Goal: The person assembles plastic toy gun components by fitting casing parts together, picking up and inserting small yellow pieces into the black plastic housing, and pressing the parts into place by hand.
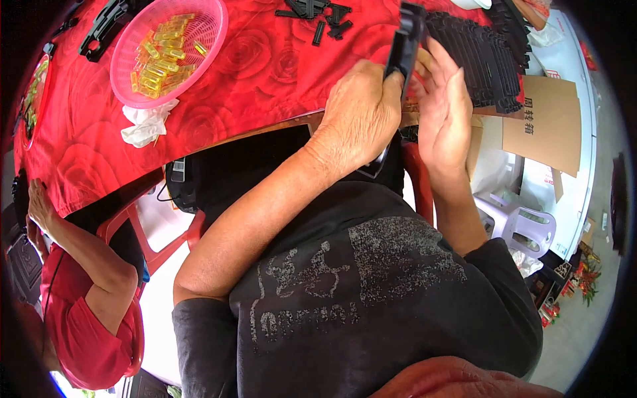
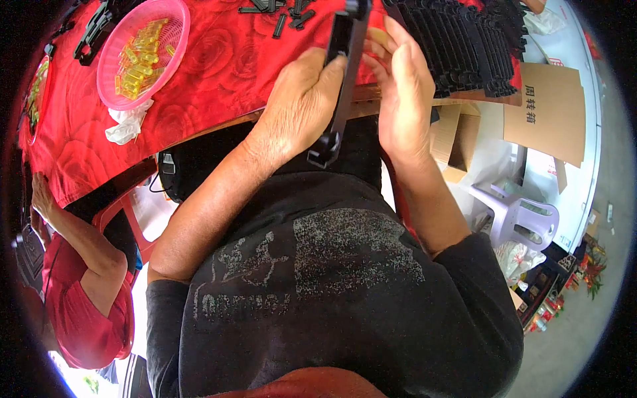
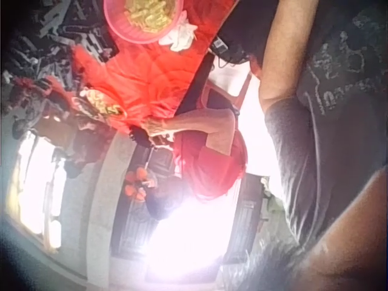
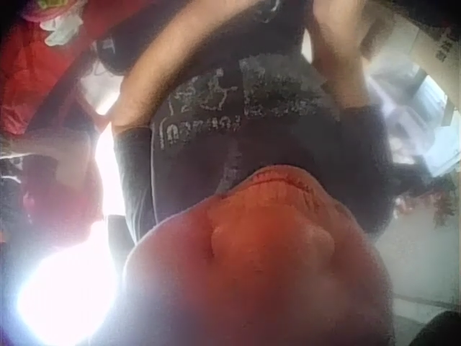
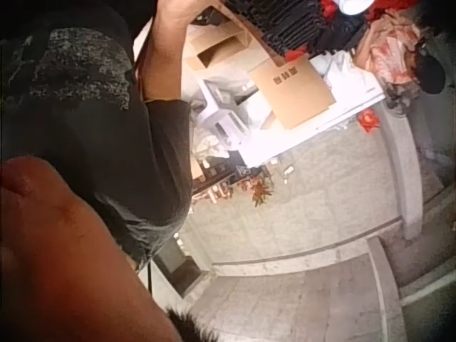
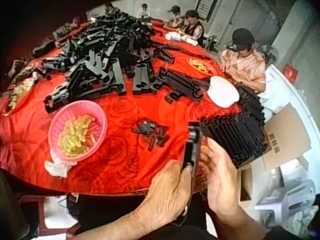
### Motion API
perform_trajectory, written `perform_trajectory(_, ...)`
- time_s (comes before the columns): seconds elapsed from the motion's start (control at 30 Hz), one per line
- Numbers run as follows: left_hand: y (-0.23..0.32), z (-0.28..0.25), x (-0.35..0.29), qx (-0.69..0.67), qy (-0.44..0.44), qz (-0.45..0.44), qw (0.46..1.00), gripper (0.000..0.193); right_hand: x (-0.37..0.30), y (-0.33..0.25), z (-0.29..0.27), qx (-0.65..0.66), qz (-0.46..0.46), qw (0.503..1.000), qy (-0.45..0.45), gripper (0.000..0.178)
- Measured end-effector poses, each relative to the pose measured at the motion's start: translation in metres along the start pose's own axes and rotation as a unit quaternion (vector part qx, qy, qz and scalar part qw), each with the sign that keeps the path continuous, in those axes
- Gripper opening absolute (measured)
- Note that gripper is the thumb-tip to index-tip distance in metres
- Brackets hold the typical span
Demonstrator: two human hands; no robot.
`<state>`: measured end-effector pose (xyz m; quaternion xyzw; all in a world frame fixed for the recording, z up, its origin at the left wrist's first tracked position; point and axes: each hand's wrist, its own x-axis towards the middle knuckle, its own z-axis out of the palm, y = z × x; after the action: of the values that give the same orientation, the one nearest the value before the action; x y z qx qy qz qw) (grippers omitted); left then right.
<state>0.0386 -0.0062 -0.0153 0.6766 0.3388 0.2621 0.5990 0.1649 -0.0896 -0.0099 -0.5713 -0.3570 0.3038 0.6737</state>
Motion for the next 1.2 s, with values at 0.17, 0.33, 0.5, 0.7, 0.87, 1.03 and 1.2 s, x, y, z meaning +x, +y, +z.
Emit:
perform_trajectory(0.17,-0.001,-0.006,-0.012,-0.003,-0.123,0.027,0.992,0.033,0.016,-0.014,0.008,0.123,0.146,0.981,-0.039,0.064)
perform_trajectory(0.33,-0.003,-0.016,-0.022,-0.074,-0.157,-0.017,0.985,0.033,0.01,-0.008,0.015,0.187,0.109,0.976,-0.027,0.061)
perform_trajectory(0.5,-0.011,-0.015,-0.039,-0.188,-0.177,-0.079,0.963,0.033,0.006,-0.011,0.018,0.128,0.077,0.989,0.005,0.063)
perform_trajectory(0.7,-0.01,-0.013,-0.05,-0.193,-0.178,-0.078,0.962,0.033,-0.001,-0.014,0.024,0.142,0.042,0.989,0.004,0.051)
perform_trajectory(0.87,-0.011,-0.007,-0.056,-0.196,-0.159,-0.05,0.966,0.032,-0.009,-0.02,0.027,0.09,0.02,0.996,0.005,0.064)
perform_trajectory(1.03,-0.002,-0.01,-0.056,-0.238,-0.174,-0.078,0.952,0.03,-0.009,-0.02,0.025,0.196,0.025,0.98,-0.001,0.055)
perform_trajectory(1.2,-0.001,-0.006,-0.057,-0.261,-0.146,-0.094,0.95,0.032,-0.013,-0.025,0.035,0.161,0.03,0.986,0.019,0.058)
